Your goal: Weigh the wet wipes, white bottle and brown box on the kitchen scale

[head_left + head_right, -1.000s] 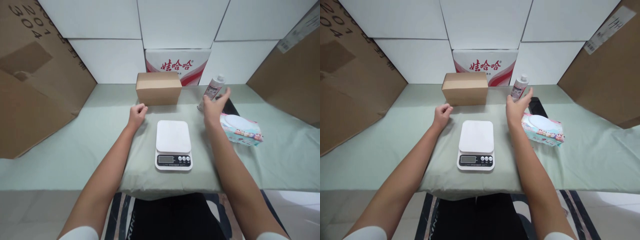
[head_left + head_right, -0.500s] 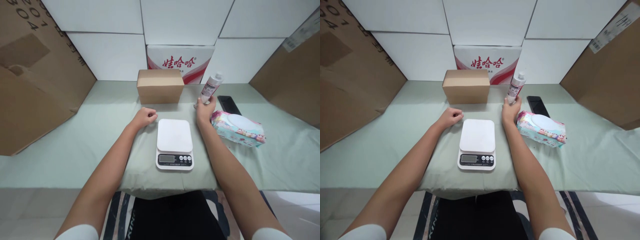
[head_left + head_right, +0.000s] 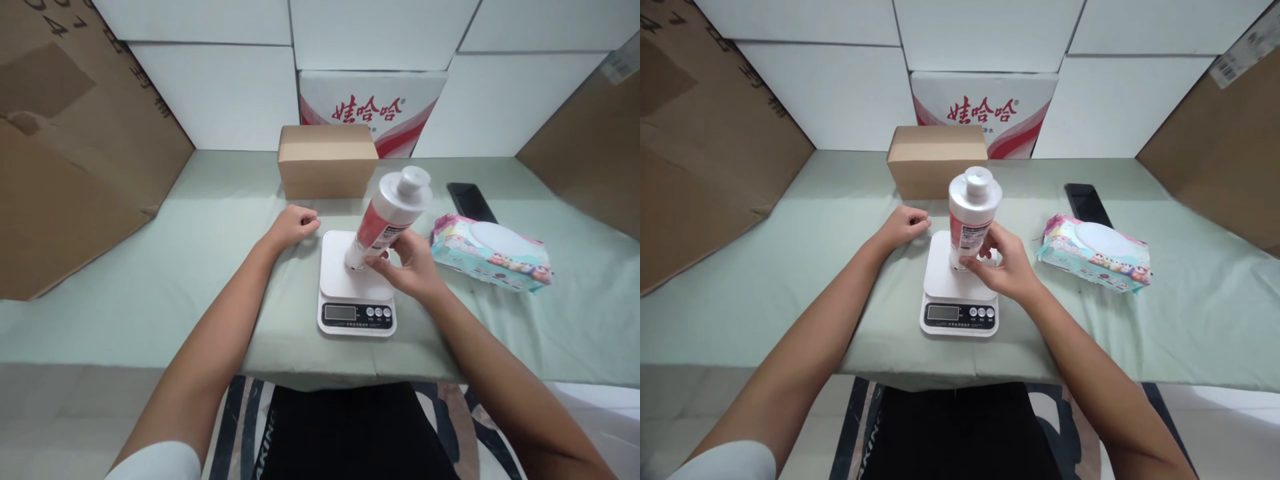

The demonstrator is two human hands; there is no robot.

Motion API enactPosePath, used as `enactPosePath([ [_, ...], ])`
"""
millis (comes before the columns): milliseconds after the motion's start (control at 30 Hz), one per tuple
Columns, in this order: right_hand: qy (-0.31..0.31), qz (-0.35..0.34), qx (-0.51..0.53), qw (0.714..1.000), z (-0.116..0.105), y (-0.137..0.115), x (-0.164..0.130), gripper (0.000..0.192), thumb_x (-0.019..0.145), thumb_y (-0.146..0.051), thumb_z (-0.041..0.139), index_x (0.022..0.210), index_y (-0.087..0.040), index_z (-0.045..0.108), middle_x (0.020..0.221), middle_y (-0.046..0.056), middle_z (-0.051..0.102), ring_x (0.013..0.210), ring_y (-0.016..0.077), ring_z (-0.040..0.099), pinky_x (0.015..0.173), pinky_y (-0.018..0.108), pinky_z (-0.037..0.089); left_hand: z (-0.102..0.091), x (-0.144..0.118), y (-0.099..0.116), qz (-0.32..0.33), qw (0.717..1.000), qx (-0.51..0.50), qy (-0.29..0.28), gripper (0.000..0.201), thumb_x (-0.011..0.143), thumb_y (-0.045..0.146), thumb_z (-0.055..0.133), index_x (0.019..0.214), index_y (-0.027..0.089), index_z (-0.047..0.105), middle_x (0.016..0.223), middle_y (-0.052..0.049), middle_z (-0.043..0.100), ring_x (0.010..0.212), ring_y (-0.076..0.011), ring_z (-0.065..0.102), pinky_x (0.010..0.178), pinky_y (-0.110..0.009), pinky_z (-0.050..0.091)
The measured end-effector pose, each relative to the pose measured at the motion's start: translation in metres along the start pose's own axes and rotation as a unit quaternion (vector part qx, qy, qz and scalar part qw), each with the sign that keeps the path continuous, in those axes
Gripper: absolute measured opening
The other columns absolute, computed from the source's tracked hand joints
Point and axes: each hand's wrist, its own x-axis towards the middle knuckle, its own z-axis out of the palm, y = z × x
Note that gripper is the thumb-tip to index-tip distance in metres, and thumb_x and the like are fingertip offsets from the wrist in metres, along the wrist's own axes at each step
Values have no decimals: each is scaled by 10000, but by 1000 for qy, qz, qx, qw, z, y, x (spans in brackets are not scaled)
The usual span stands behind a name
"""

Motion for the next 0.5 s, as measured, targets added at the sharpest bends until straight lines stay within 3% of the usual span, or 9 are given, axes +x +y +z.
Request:
enactPosePath([
  [133, -20, -3, -33, 999, 4, -2, 2, 309, 818, -434, 829, 963, -238, 639, 745, -12, 596, 636, 143, 506, 586, 304, 441, 0, 0, 0, 3, 1000, -10, 2, 360, 781, 304, 535, 571, 227, 254, 573, 35, 263, 580, -117, 250, 572, -321, 186],
  [233, -4, -1, -14, 1000, -2, -4, 4, 435, 772, -549, 833, 1031, -256, 642, 812, 2, 617, 652, 152, 513, 591, 318, 445, 0, -1, 0, 4, 1000, -17, 1, 355, 779, 301, 535, 572, 225, 257, 578, 35, 260, 583, -114, 251, 575, -319, 187],
  [300, 85, -20, 26, 996, -11, -2, 7, 516, 786, -659, 756, 1122, -287, 635, 960, 33, 649, 639, 150, 506, 576, 331, 435, -1, -1, 0, 3, 1000, -26, 2, 354, 780, 300, 533, 574, 225, 256, 583, 34, 253, 584, -113, 250, 577, -318, 188],
  [367, 224, -44, 57, 972, -23, 2, 11, 468, 841, -660, 661, 1151, -312, 626, 1088, 55, 643, 596, 135, 478, 537, 331, 390, -1, -1, 1, 1, 999, -32, 2, 355, 781, 298, 532, 572, 225, 255, 585, 33, 249, 585, -113, 249, 577, -319, 186],
  [433, 344, -46, 77, 935, -33, 7, 16, 309, 871, -546, 644, 1074, -314, 622, 1064, 46, 624, 543, 119, 436, 506, 323, 334, -1, -1, 1, -3, 999, -36, 4, 358, 778, 293, 535, 571, 225, 251, 586, 33, 246, 583, -113, 244, 577, -322, 179],
  [500, 410, -26, 103, 906, -39, 12, 19, 157, 861, -415, 659, 946, -303, 589, 909, 8, 579, 500, 110, 389, 486, 310, 296, -1, -1, 2, -6, 999, -39, 5, 363, 776, 285, 541, 572, 225, 247, 585, 34, 241, 581, -112, 236, 578, -323, 172],
])
